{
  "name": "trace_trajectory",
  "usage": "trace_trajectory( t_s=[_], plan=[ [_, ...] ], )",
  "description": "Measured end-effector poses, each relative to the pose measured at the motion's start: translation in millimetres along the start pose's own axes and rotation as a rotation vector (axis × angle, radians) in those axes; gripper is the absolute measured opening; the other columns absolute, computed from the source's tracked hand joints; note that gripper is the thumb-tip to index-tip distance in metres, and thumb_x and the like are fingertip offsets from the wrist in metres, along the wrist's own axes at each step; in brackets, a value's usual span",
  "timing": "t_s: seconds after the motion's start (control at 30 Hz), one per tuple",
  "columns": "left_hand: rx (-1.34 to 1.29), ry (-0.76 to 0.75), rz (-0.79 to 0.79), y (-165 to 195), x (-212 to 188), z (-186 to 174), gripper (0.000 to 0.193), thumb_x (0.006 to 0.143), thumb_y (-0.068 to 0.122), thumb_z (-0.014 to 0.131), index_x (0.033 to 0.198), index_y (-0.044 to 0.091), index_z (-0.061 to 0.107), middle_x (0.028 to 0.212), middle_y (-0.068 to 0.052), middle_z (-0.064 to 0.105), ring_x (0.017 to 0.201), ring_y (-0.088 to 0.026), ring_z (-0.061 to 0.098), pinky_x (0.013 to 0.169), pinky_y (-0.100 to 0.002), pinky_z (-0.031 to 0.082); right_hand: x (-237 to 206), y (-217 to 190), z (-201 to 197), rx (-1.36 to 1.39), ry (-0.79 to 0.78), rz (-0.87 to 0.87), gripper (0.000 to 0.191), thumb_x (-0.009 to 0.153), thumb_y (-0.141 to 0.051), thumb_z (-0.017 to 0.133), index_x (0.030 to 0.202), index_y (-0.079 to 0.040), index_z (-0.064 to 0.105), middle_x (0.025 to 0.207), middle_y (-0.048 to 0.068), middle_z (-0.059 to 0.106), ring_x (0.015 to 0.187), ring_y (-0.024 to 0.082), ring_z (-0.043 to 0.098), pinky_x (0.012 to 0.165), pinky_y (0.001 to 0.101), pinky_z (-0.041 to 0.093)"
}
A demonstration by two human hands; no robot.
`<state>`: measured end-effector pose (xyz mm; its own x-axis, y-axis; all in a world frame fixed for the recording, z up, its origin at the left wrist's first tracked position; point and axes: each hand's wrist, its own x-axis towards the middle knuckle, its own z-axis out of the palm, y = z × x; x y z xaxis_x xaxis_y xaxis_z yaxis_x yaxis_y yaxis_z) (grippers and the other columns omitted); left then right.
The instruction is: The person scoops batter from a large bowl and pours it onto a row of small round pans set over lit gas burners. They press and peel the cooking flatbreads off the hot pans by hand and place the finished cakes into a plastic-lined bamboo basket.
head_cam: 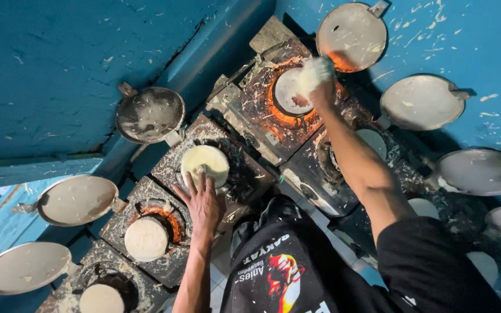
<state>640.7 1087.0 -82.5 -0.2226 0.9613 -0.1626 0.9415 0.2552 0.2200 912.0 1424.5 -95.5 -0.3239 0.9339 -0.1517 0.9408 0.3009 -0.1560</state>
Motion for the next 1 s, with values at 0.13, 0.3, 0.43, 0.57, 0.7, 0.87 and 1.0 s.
trace_trajectory(
  t_s=[0.13,0.3,0.43,0.57,0.7,0.87,1.0],
  plan=[
    [-0.013,0.007,0.026,-1.7,-3.5,8.4,0.072,0.073,0.03,0.079,0.134,0.002,0.056,0.157,-0.022,0.04,0.152,-0.047,0.022,0.118,-0.076,0.002,-20.8,-14.4,27.1,0.096,-0.018,-0.264,0.061,0.09,-0.046,0.056,0.121,0.005,0.07,0.125,0.024,0.069,0.115,0.036,0.063,0.104,0.0482,0.046],
    [-0.029,0.052,0.023,-6.0,0.2,14.8,0.064,0.075,0.028,0.078,0.133,0.006,0.06,0.155,-0.016,0.043,0.153,-0.044,0.023,0.118,-0.075,0.004,-46.2,-9.6,48.5,0.234,0.017,-0.624,0.064,0.089,-0.048,0.055,0.121,0.005,0.069,0.124,0.024,0.069,0.114,0.036,0.064,0.104,0.0474,0.047],
    [-0.005,-0.01,0.002,-9.1,1.9,16.9,0.066,0.075,0.028,0.077,0.134,0.005,0.058,0.154,-0.015,0.042,0.152,-0.042,0.022,0.119,-0.073,0.003,-17.9,18.5,49.0,0.233,0.027,-0.45,0.067,0.089,-0.051,0.055,0.122,0.006,0.069,0.123,0.023,0.069,0.114,0.036,0.064,0.104,0.0469,0.048],
    [-0.034,-0.006,0.04,-12.5,3.2,18.8,0.074,0.075,0.026,0.077,0.14,0.0,0.052,0.156,-0.019,0.039,0.152,-0.043,0.021,0.118,-0.074,0.002,12.3,27.9,53.2,0.154,0.025,-0.239,0.07,0.088,-0.053,0.054,0.122,0.006,0.068,0.123,0.023,0.069,0.113,0.036,0.065,0.104,0.0463,0.049],
    [-0.072,0.007,0.034,-15.3,7.6,20.3,0.07,0.079,0.027,0.077,0.14,0.004,0.052,0.155,-0.018,0.04,0.152,-0.041,0.021,0.117,-0.075,0.002,8.4,7.1,62.0,0.243,0.048,-0.437,0.072,0.088,-0.055,0.054,0.123,0.007,0.068,0.122,0.023,0.07,0.113,0.036,0.065,0.103,0.0457,0.05],
    [-0.034,-0.036,0.058,-10.8,7.9,11.0,0.07,0.077,0.022,0.077,0.141,0.004,0.052,0.157,-0.014,0.042,0.155,-0.038,0.023,0.123,-0.072,0.004,-16.8,-27.4,67.1,0.301,0.013,-0.389,0.075,0.087,-0.058,0.053,0.123,0.007,0.067,0.122,0.023,0.07,0.112,0.035,0.066,0.103,0.045,0.051],
    [-0.082,-0.085,0.016,-8.5,4.8,4.6,0.073,0.071,0.022,0.079,0.138,0.008,0.053,0.157,-0.013,0.041,0.154,-0.039,0.019,0.12,-0.071,0.003,-39.1,-58.5,67.7,0.557,-0.131,-0.34,0.078,0.087,-0.06,0.053,0.123,0.007,0.067,0.121,0.022,0.07,0.112,0.035,0.067,0.103,0.0444,0.051]
  ],
)
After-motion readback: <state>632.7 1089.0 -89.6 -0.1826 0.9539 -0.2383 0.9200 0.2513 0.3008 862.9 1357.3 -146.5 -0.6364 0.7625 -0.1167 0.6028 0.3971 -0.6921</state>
